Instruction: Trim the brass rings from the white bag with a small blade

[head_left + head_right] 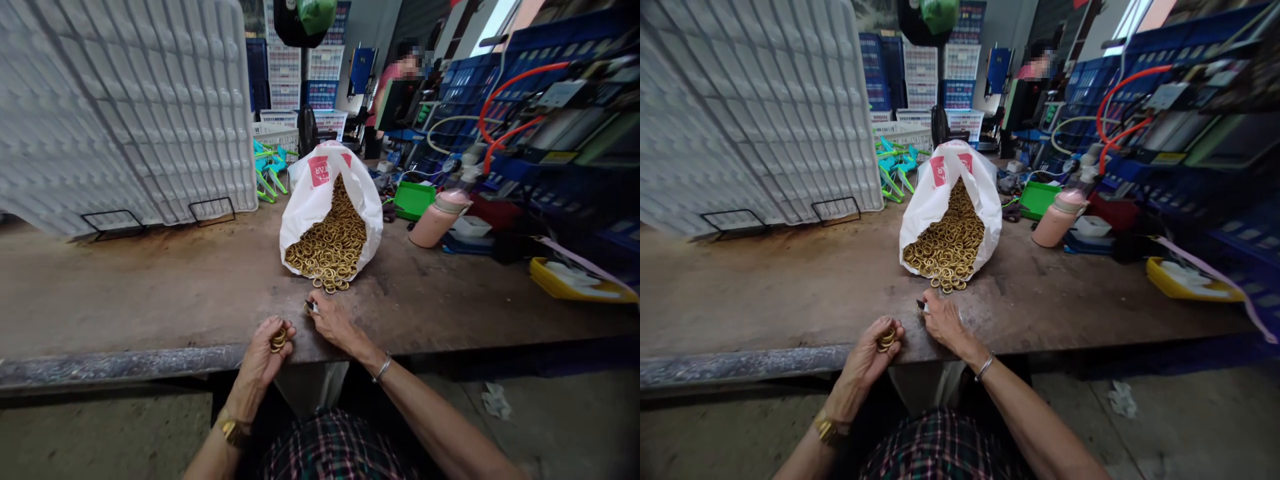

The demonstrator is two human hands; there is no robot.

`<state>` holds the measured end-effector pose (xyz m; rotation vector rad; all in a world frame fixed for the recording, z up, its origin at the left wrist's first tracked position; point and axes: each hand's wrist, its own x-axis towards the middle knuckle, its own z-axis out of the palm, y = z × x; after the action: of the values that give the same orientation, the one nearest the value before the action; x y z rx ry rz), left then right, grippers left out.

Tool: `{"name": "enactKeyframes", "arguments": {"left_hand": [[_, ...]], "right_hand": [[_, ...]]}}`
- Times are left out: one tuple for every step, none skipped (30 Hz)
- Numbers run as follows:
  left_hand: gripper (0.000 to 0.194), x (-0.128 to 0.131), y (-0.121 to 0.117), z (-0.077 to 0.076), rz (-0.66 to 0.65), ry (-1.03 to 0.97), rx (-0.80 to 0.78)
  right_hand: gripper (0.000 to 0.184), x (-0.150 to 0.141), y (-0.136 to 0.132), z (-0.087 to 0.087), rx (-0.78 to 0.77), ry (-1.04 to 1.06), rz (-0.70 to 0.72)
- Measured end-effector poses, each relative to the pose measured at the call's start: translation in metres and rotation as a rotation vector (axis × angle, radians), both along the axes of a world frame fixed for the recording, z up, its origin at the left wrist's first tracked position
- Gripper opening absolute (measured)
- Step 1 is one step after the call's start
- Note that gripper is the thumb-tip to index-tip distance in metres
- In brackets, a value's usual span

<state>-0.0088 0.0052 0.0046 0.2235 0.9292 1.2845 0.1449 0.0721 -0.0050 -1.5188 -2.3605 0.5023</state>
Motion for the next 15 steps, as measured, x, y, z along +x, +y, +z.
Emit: {"name": "enactKeyframes", "arguments": {"left_hand": [[0.027, 0.002, 0.000, 0.002, 0.002, 0.029, 0.016], [0.028, 0.004, 0.001, 0.003, 0.006, 0.067, 0.031], [0.031, 0.007, 0.001, 0.004, 0.007, 0.110, 0.044], [0.033, 0.008, 0.000, 0.005, 0.001, 0.152, 0.058], [0.035, 0.010, 0.000, 0.004, -0.015, 0.189, 0.071], [0.037, 0.011, -0.001, 0.004, -0.035, 0.224, 0.084], [0.038, 0.012, -0.002, 0.002, -0.056, 0.255, 0.097], [0.039, 0.013, -0.003, 0.000, -0.071, 0.286, 0.104], [0.040, 0.014, -0.005, -0.002, -0.068, 0.326, 0.107], [0.041, 0.014, -0.006, -0.005, -0.054, 0.369, 0.101], [0.042, 0.013, -0.006, -0.008, -0.048, 0.417, 0.091], [0.043, 0.013, -0.005, -0.011, -0.046, 0.464, 0.082], [0.044, 0.012, -0.003, -0.013, -0.045, 0.524, 0.070], [0.044, 0.010, -0.001, -0.015, -0.056, 0.604, 0.068], [0.045, 0.009, 0.001, -0.016, -0.056, 0.692, 0.082]], "right_hand": [[0.020, -0.003, -0.004, 0.001, -0.008, 0.062, 0.045], [0.019, -0.005, -0.008, 0.003, -0.020, 0.118, 0.084], [0.018, -0.008, -0.011, 0.005, -0.035, 0.160, 0.118], [0.017, -0.010, -0.014, 0.008, -0.052, 0.187, 0.145], [0.017, -0.012, -0.017, 0.010, -0.064, 0.206, 0.168], [0.017, -0.014, -0.019, 0.012, -0.077, 0.223, 0.183], [0.017, -0.015, -0.021, 0.014, -0.092, 0.238, 0.185], [0.016, -0.017, -0.023, 0.016, -0.107, 0.260, 0.180], [0.016, -0.018, -0.025, 0.016, -0.140, 0.293, 0.163], [0.014, -0.019, -0.025, 0.016, -0.181, 0.324, 0.123], [0.014, -0.021, -0.025, 0.016, -0.215, 0.354, 0.089], [0.013, -0.022, -0.024, 0.015, -0.228, 0.392, 0.066], [0.013, -0.024, -0.023, 0.014, -0.242, 0.426, 0.045], [0.015, -0.025, -0.021, 0.013, -0.251, 0.460, 0.015], [0.018, -0.025, -0.019, 0.014, -0.279, 0.492, -0.024]]}}
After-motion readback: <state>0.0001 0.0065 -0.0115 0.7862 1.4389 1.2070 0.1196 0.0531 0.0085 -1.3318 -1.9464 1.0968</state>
